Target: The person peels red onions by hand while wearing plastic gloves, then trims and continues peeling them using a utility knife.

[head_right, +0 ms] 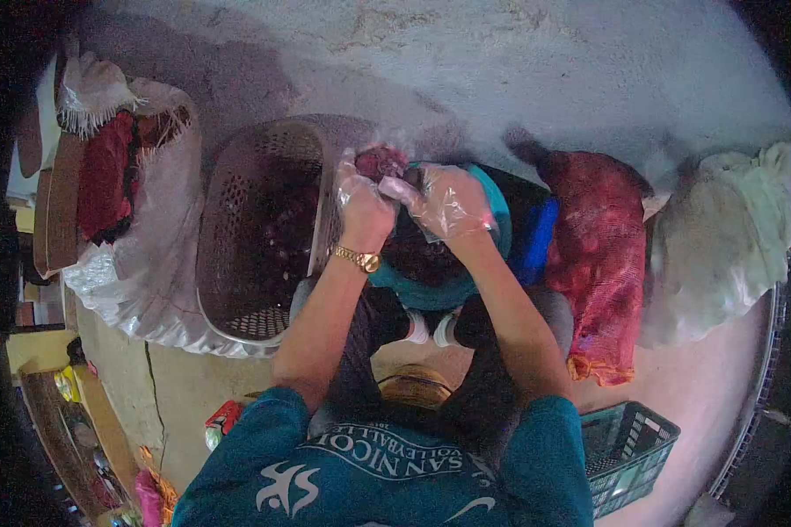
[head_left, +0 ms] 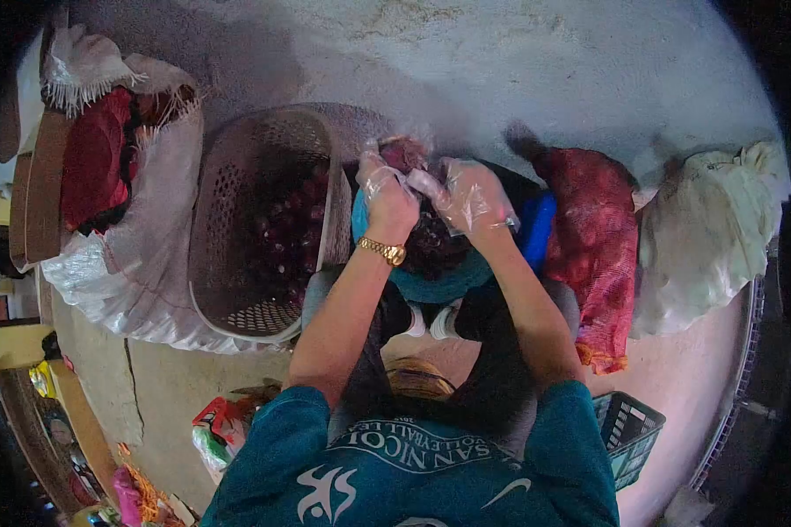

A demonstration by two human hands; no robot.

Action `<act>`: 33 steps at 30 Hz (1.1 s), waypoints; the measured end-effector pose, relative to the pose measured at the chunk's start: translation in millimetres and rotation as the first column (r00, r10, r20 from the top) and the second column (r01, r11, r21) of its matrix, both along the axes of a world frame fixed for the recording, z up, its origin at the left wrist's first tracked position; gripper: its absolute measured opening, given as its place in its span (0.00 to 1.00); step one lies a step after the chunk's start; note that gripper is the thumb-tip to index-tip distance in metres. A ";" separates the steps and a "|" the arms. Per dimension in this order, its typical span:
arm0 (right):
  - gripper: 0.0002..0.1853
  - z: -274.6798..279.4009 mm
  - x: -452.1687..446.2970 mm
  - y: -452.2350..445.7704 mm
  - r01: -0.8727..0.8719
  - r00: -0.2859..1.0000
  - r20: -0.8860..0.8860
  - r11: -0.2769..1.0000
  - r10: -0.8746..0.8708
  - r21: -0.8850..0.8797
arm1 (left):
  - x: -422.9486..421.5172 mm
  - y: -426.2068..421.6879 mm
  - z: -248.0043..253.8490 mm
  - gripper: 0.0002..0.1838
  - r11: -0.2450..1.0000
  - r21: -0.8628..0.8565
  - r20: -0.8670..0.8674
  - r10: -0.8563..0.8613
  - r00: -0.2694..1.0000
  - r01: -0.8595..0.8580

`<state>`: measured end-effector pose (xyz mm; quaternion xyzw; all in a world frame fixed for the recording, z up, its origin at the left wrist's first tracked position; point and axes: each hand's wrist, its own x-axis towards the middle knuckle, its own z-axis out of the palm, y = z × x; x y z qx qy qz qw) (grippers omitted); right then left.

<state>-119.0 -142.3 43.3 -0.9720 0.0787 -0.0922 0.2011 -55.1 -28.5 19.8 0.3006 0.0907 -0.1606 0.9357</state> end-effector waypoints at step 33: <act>0.39 18.7 -5.9 -15.6 0.020 1.000 -0.017 0.999 -0.019 0.039 | 2.5 4.4 1.8 0.23 0.983 0.025 0.064 -0.184 0.981 0.183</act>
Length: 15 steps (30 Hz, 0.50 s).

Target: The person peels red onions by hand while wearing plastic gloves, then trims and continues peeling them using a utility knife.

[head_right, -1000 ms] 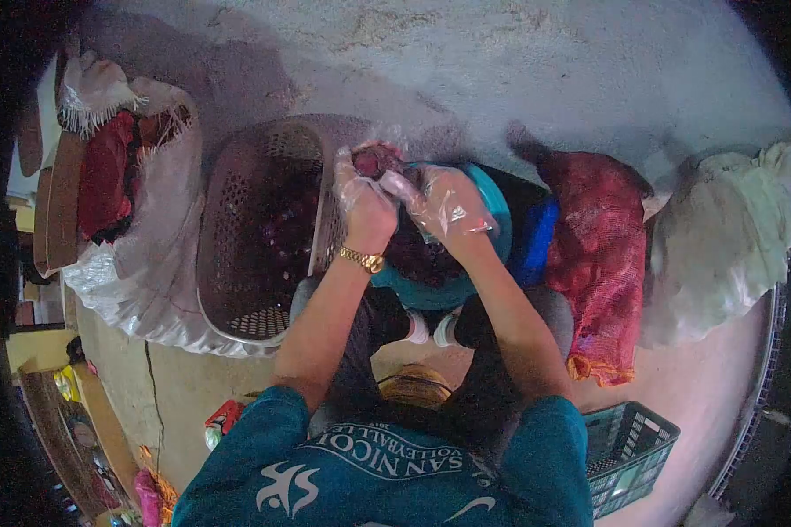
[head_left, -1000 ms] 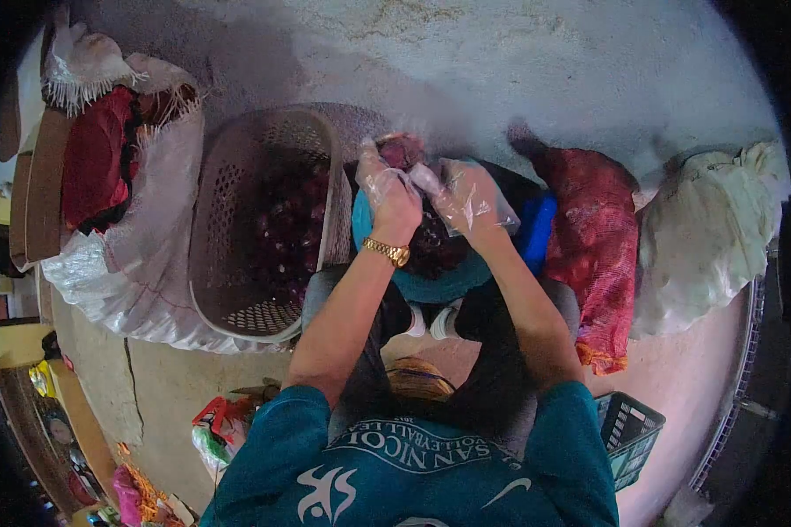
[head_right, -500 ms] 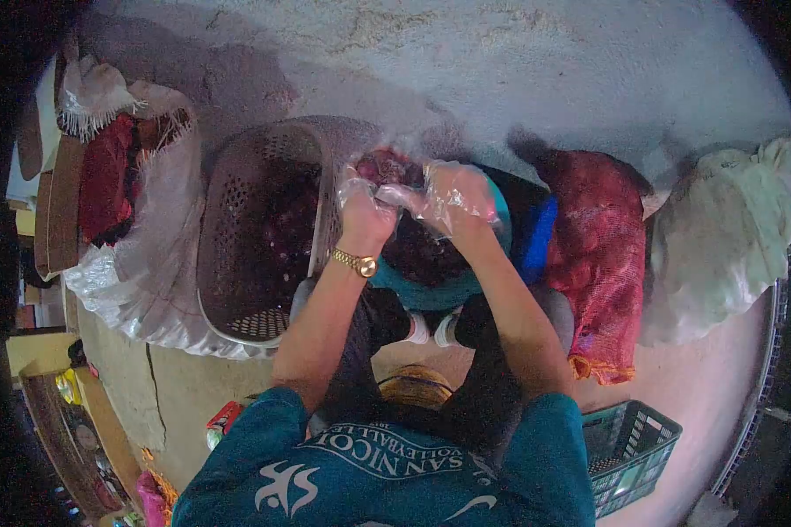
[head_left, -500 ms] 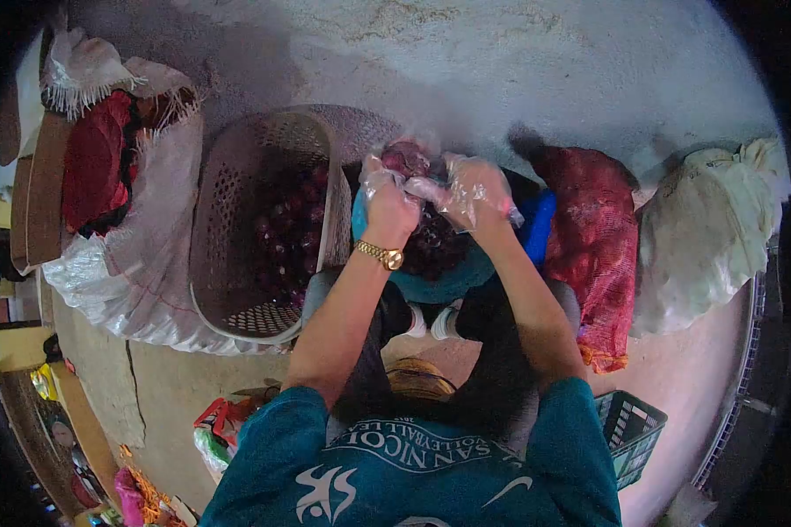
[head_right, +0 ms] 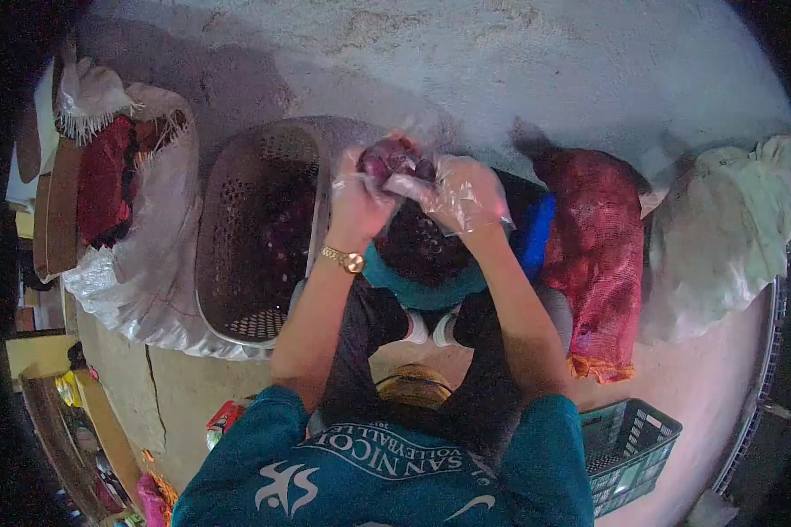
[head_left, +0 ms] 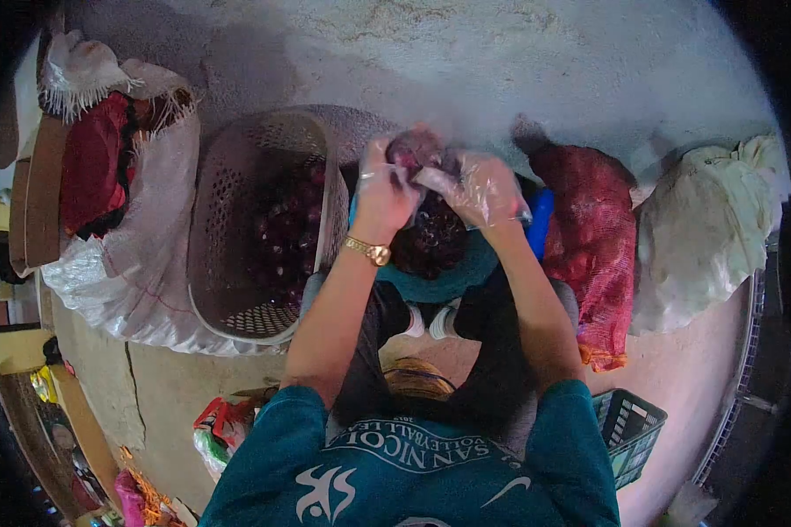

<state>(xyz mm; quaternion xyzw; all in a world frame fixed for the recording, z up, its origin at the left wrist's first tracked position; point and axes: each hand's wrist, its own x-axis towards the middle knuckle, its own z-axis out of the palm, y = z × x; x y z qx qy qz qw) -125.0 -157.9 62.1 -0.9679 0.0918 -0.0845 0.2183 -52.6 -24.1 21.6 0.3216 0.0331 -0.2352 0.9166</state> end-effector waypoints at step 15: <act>0.39 -12.3 0.2 25.3 -0.021 0.991 0.128 0.928 -0.028 0.372 | -2.8 -11.3 -3.2 0.13 0.948 0.114 0.175 0.274 0.946 -0.296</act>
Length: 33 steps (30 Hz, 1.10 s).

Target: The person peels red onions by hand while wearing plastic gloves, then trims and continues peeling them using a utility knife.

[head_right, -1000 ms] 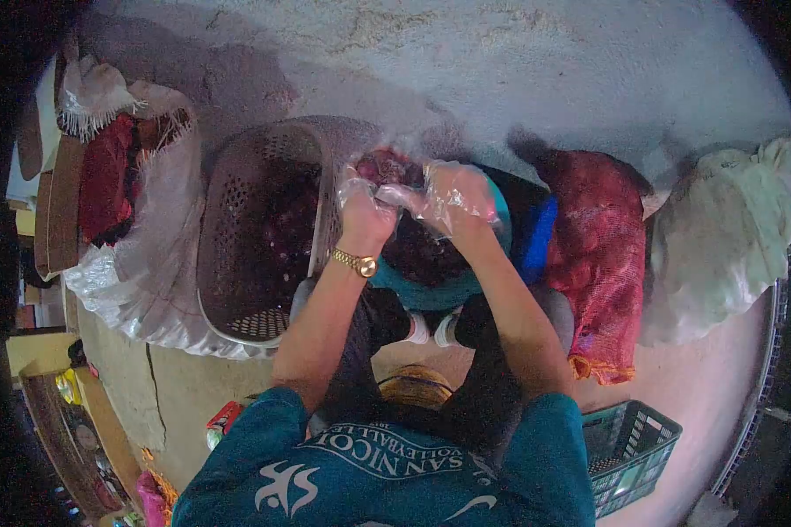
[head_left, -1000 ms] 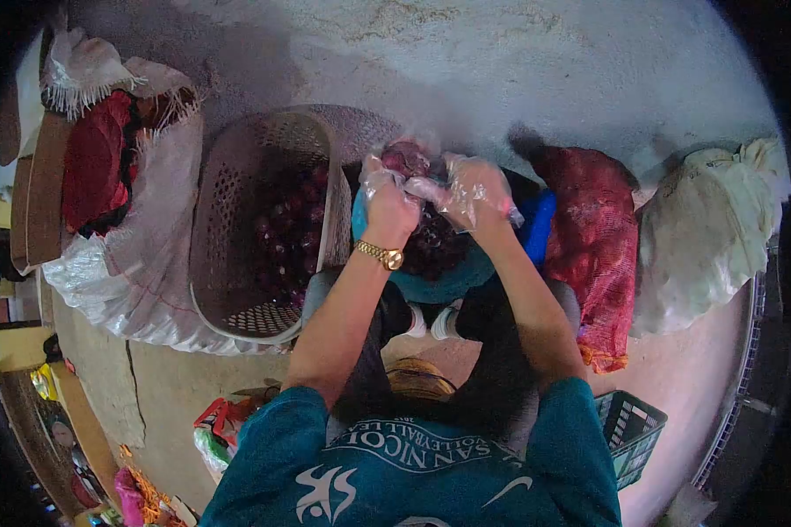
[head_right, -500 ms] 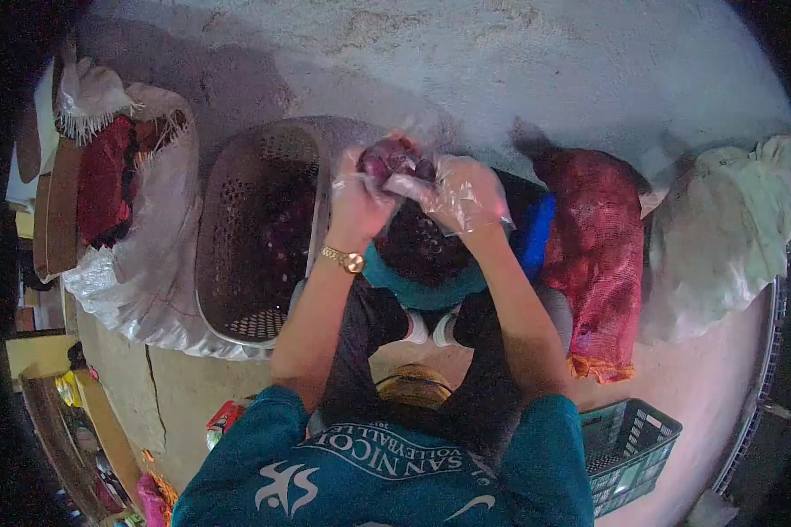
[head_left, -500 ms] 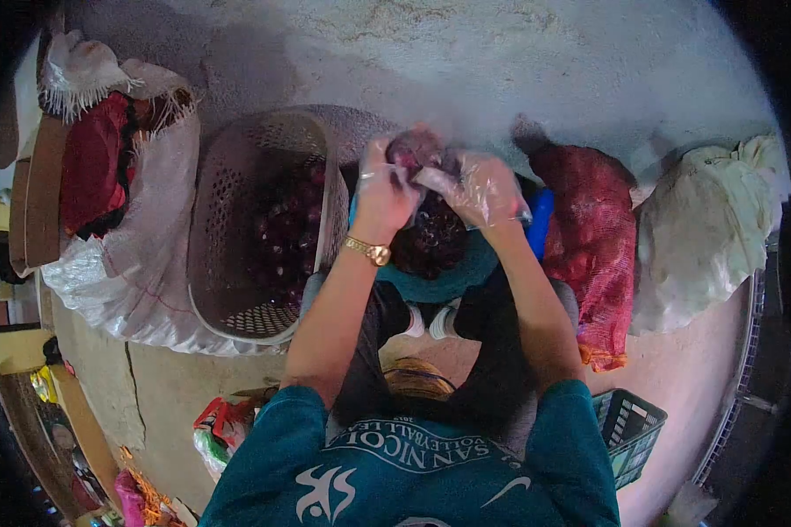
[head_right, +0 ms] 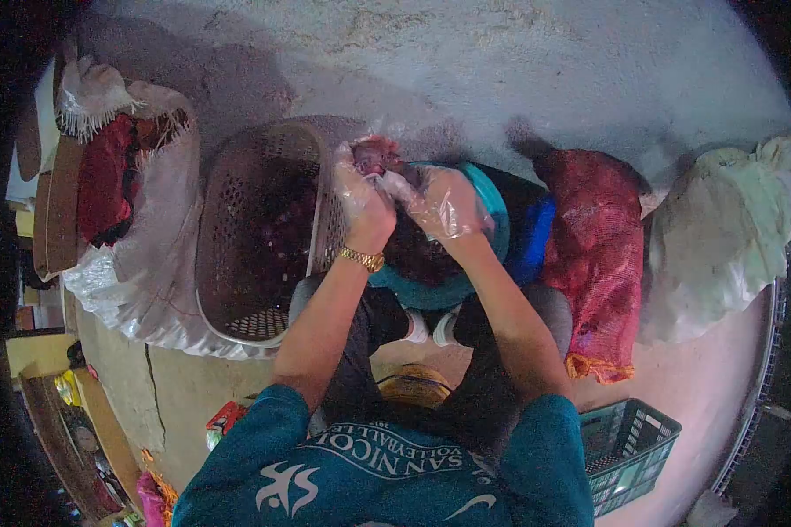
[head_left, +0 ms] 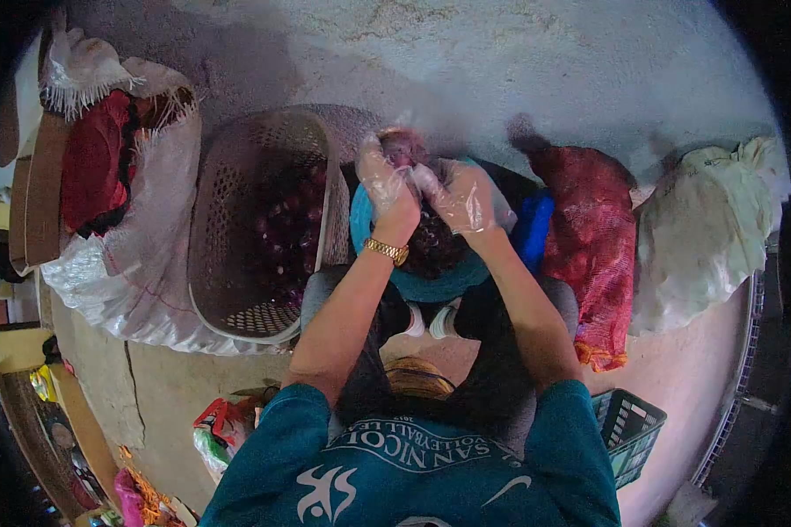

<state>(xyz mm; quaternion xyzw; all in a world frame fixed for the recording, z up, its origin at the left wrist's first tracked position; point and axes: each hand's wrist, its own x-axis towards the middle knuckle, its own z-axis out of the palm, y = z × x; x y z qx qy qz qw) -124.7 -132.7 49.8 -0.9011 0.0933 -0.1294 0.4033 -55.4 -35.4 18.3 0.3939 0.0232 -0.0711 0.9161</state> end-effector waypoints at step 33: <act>0.37 18.7 -3.7 -18.6 0.057 0.992 0.123 0.926 -0.012 -0.374 | 4.1 12.9 18.4 0.24 0.813 -0.383 -0.135 -0.519 0.844 0.439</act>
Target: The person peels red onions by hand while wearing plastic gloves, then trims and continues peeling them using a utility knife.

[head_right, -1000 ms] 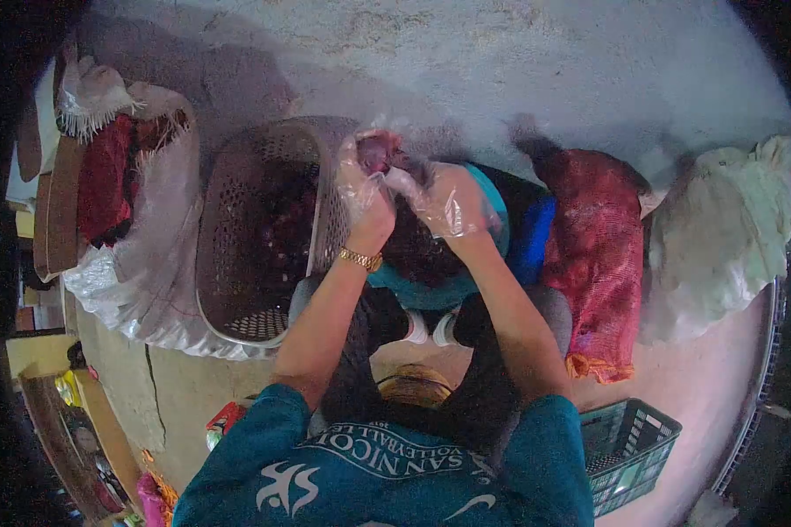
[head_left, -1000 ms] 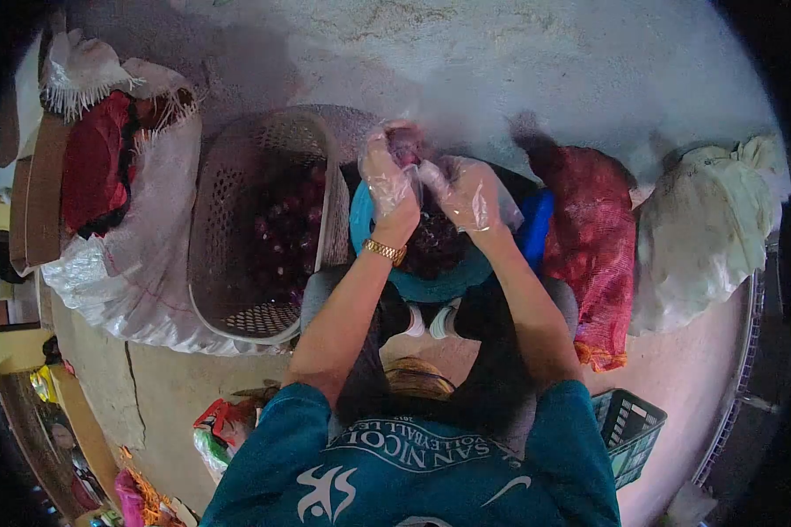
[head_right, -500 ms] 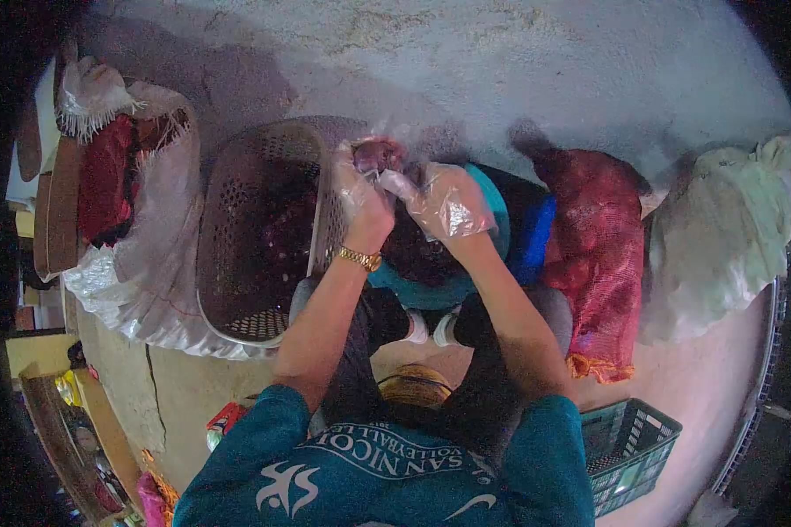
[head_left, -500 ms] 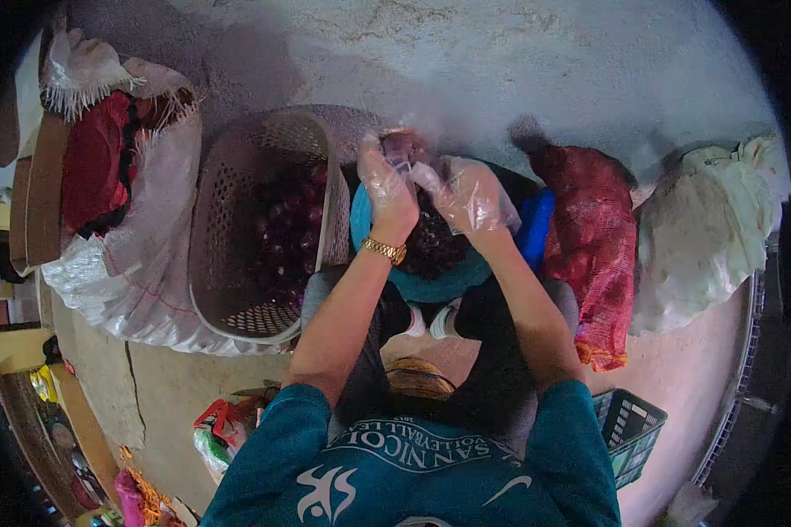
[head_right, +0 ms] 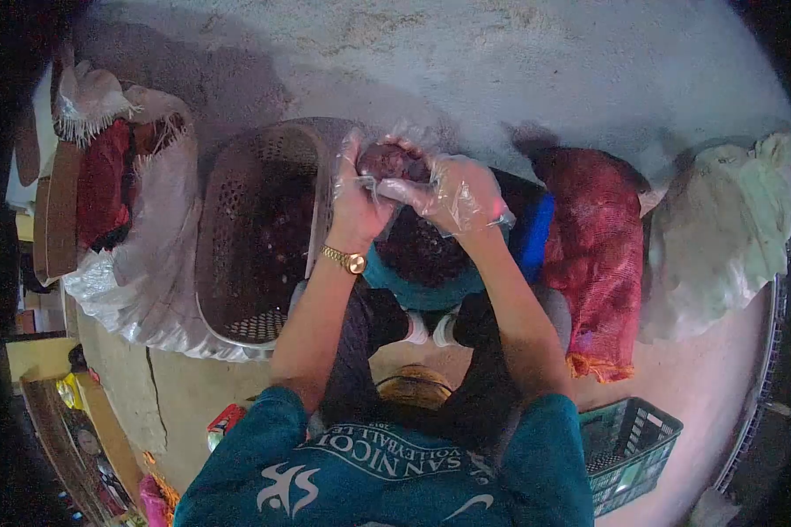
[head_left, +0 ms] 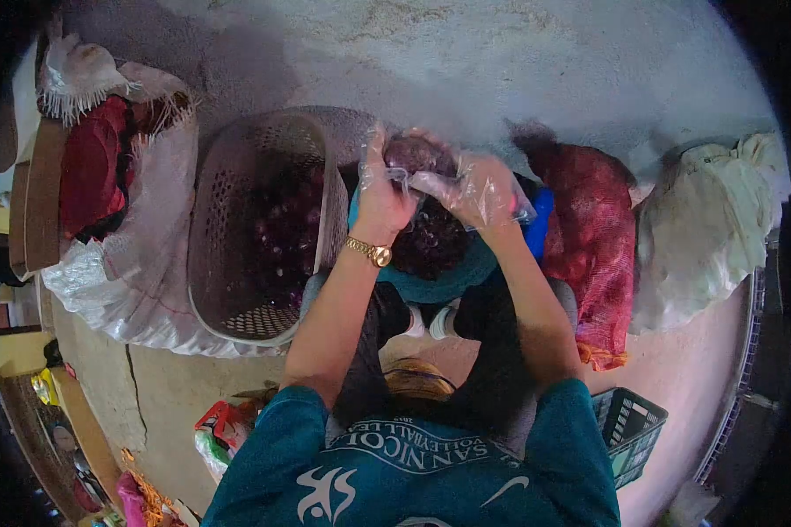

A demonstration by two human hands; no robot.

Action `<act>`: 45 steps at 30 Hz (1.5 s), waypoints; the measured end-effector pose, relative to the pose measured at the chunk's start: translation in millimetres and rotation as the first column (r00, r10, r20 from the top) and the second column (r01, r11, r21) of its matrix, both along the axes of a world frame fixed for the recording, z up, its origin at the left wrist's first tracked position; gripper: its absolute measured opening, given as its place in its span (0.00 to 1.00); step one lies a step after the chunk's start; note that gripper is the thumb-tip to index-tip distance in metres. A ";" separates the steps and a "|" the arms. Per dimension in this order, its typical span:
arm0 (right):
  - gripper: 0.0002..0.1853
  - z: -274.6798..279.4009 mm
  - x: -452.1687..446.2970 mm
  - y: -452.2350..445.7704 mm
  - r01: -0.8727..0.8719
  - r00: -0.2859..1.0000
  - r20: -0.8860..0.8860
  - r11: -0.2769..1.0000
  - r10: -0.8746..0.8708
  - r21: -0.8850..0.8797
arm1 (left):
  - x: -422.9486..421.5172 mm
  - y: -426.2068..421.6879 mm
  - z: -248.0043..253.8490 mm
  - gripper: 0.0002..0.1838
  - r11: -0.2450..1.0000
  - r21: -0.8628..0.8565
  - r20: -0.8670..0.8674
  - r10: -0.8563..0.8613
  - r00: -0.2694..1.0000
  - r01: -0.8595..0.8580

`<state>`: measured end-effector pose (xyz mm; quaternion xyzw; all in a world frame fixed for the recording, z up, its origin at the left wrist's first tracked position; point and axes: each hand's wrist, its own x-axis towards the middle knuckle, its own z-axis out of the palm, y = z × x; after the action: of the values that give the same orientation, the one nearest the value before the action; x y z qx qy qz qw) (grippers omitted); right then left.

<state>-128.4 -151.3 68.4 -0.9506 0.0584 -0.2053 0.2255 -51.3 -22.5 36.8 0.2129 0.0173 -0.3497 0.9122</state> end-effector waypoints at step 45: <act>0.38 -16.1 7.0 5.1 0.079 0.996 0.030 0.997 -0.078 -0.024 | -16.6 -4.1 1.5 0.18 0.955 0.174 0.261 0.191 0.946 -0.241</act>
<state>-121.4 -146.1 52.4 -0.9472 0.0900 -0.2285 0.2061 -68.0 -26.6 38.2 0.3427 -0.0347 -0.2150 0.9139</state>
